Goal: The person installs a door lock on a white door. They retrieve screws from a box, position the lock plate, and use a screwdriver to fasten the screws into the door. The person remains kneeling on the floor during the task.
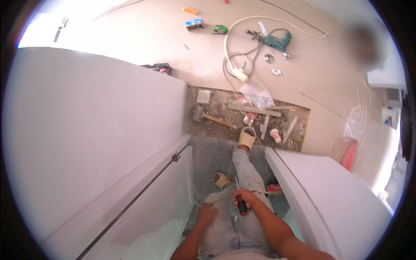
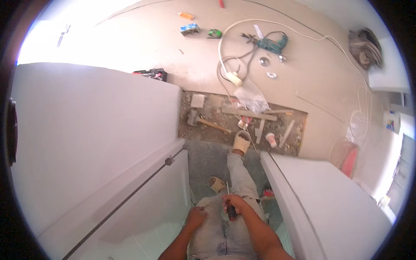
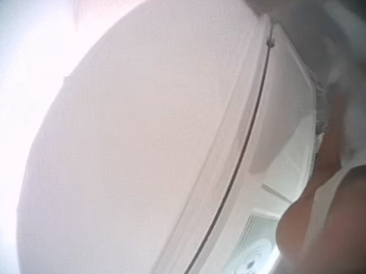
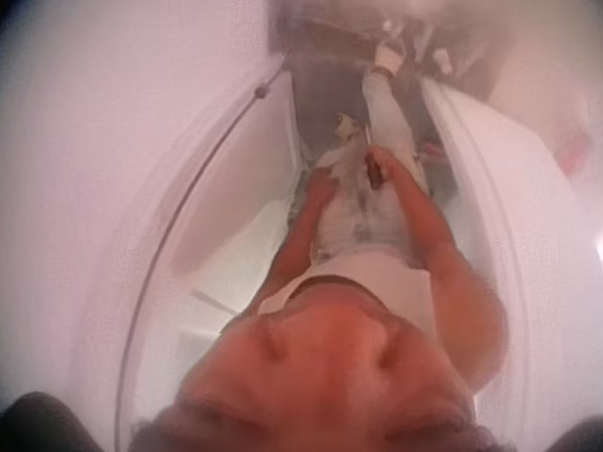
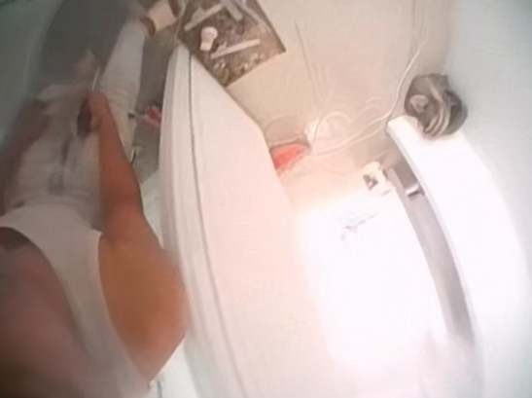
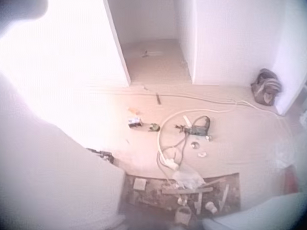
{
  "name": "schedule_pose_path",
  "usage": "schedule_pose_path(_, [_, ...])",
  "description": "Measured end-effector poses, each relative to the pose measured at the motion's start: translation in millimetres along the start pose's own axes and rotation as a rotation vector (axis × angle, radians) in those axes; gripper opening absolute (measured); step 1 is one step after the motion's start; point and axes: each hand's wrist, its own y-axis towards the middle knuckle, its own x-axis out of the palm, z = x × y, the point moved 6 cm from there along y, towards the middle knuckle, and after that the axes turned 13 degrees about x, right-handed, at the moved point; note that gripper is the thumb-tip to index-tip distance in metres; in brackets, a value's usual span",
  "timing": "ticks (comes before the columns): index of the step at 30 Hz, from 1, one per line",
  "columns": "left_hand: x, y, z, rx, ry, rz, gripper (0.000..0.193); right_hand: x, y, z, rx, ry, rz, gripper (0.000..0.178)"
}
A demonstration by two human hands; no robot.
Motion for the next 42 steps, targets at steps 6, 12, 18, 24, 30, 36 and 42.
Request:
schedule_pose_path(6, [-166.4, 141.6, 146.5, 0.229, -0.337, 0.382, 0.036, -26.0, -74.3, -188.0, -0.195, 0.204, -0.02, 0.029])
schedule_pose_path(12, [-271.4, 143.1, 244.3, 0.396, -0.09, 0.483, 0.042, -17.0, -154.7, -262.3, -0.282, -0.036, 0.272, 0.025])
schedule_pose_path(18, [-332.8, 170.9, 306.4, 0.442, 0.167, 0.236, 0.071, 30.9, -228.8, -452.0, -0.43, -0.649, 0.76, 0.022])
schedule_pose_path(24, [-438.2, 210.6, 349.7, 0.281, 0.107, 0.04, 0.072, 163.7, -294.6, -710.0, -0.862, -1.263, 1.198, 0.031])
schedule_pose_path(30, [-480.3, 245.8, 341.6, 0.219, -0.183, 0.119, 0.069, 310.9, -281.5, -939.7, -0.952, -1.618, 1.439, 0.07])
schedule_pose_path(36, [-501.8, 255.0, 363.2, 0.147, -0.212, 0.153, 0.072, 433.8, -263.9, -1049.9, -1.091, -1.688, 1.551, 0.063])
schedule_pose_path(42, [-498.9, 244.3, 376.3, 0.119, -0.142, 0.108, 0.074, 375.4, -251.6, -1066.7, -1.142, -1.321, 1.454, 0.037])
